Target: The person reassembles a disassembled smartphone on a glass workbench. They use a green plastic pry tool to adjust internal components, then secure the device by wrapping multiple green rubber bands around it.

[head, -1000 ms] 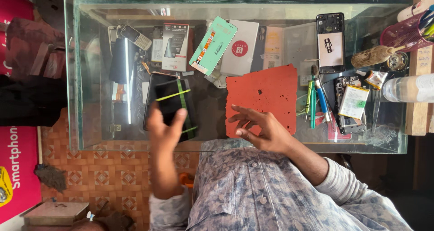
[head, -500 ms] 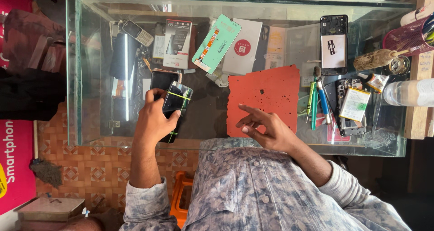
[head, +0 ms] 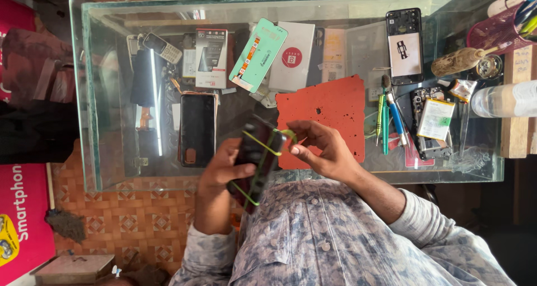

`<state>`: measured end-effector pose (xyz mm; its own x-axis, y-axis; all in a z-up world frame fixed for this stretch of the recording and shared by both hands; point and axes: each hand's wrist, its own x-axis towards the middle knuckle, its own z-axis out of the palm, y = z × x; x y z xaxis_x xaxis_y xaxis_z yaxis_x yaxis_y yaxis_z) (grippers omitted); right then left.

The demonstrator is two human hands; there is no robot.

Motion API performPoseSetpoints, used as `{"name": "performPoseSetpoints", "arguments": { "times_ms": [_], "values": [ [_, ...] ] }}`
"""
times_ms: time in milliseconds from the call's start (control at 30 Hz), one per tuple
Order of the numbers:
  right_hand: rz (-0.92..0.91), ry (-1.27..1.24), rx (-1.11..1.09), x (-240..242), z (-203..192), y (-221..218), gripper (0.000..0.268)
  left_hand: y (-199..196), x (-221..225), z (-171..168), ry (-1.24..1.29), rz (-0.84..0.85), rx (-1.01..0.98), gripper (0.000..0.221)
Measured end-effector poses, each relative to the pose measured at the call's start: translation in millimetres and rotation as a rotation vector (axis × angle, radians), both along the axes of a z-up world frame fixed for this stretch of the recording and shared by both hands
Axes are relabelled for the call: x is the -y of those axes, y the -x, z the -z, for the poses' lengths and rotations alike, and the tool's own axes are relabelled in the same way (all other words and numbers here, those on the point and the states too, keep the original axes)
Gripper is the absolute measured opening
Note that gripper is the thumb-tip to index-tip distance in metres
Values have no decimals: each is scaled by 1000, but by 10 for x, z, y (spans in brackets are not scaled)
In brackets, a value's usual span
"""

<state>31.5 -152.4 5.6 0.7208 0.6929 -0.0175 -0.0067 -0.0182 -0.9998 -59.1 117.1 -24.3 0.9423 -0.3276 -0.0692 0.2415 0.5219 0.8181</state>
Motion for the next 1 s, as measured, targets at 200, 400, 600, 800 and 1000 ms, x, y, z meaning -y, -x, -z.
{"name": "performPoseSetpoints", "arguments": {
  "times_ms": [200,400,600,800,1000],
  "values": [
    [170,97,-115,112,177,22,7,-148,314,140,-46,31,24,38],
    [340,346,317,191,37,-25,3,-297,577,156,-43,39,-37,50],
    [361,425,430,276,16,-28,10,-342,697,266,-184,19,0,39],
    [109,-161,-358,297,66,-87,12,-389,725,178,757,251,-189,44],
    [-77,-837,-570,812,114,-189,38,22,468,-150,91,-302,-355,52]
  ]
}}
